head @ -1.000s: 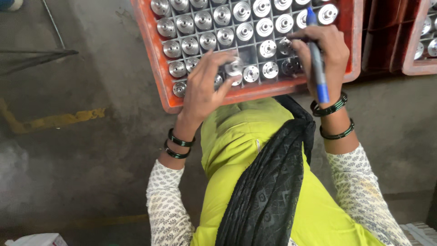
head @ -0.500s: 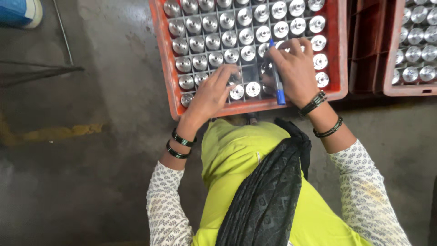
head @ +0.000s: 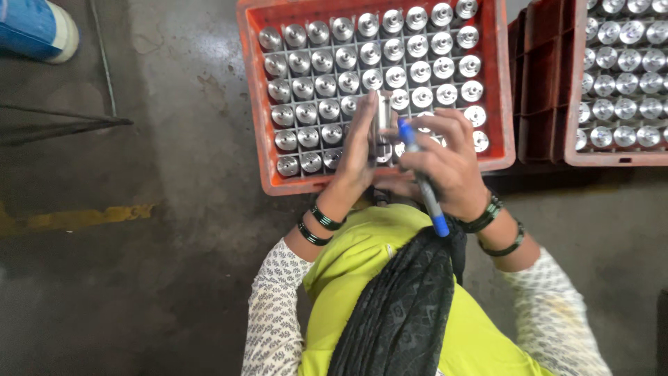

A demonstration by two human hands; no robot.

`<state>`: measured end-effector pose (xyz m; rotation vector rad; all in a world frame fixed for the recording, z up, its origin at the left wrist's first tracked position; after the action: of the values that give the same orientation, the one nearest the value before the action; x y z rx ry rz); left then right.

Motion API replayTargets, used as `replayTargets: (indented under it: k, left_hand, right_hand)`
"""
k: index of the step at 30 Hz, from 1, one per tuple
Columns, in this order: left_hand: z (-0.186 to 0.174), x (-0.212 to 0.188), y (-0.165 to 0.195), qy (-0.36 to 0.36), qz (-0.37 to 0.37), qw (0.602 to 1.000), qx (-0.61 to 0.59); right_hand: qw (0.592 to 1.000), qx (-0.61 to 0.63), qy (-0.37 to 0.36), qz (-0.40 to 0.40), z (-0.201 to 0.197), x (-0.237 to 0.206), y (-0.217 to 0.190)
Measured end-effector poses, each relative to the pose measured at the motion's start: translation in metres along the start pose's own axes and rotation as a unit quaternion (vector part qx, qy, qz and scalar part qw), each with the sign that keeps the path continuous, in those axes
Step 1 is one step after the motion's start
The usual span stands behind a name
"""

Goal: The person picks up cylindrical machined metal parts one at a time from a tray, marks each part with a blue marker, and places the marked part into an adjacent tray. They repeat this marking and sorting cycle continuously across the work table.

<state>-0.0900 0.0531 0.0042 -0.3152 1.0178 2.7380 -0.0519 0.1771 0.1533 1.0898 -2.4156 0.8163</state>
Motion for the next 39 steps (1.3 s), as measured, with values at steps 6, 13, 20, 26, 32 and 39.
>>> replayTargets:
  k: [6,13,20,26,32,39]
  left_hand:
    - [0.001,0.003,-0.020,-0.012,-0.018,0.999,-0.044]
    - [-0.013,0.006,-0.024,0.025,0.007,0.999,-0.044]
    - [-0.010,0.000,-0.015,0.040,0.005,0.999,-0.015]
    - [-0.003,-0.006,-0.008,0.028,0.015,0.999,0.006]
    - [0.000,-0.006,-0.003,0.045,0.015,0.999,0.009]
    - [-0.001,-0.006,-0.007,0.012,0.026,1.000,-0.009]
  right_hand:
    - [0.939,0.180,0.165,0.243,0.013,-0.043,0.047]
    - [0.941,0.068,0.117,0.309,0.043,-0.086,0.068]
    - [0.924,0.186,0.134,0.307,0.052,-0.082,0.041]
    - [0.978,0.016,0.109,0.179,0.042,-0.052,0.018]
    - [0.983,0.029,0.091,0.159,0.048,-0.053,0.007]
    - [0.981,0.027,0.100,0.161,0.048,-0.056,0.013]
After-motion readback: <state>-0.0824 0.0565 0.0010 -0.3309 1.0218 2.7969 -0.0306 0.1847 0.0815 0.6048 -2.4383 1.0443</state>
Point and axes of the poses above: each hand's wrist, its own x-axis towards the middle knuckle, its own z-axis out of the palm, y = z × x, the point moved 7 cm from there along x, towards the middle knuckle, and after that the axes turned 2 degrees about -x, right-handed, at the moved point
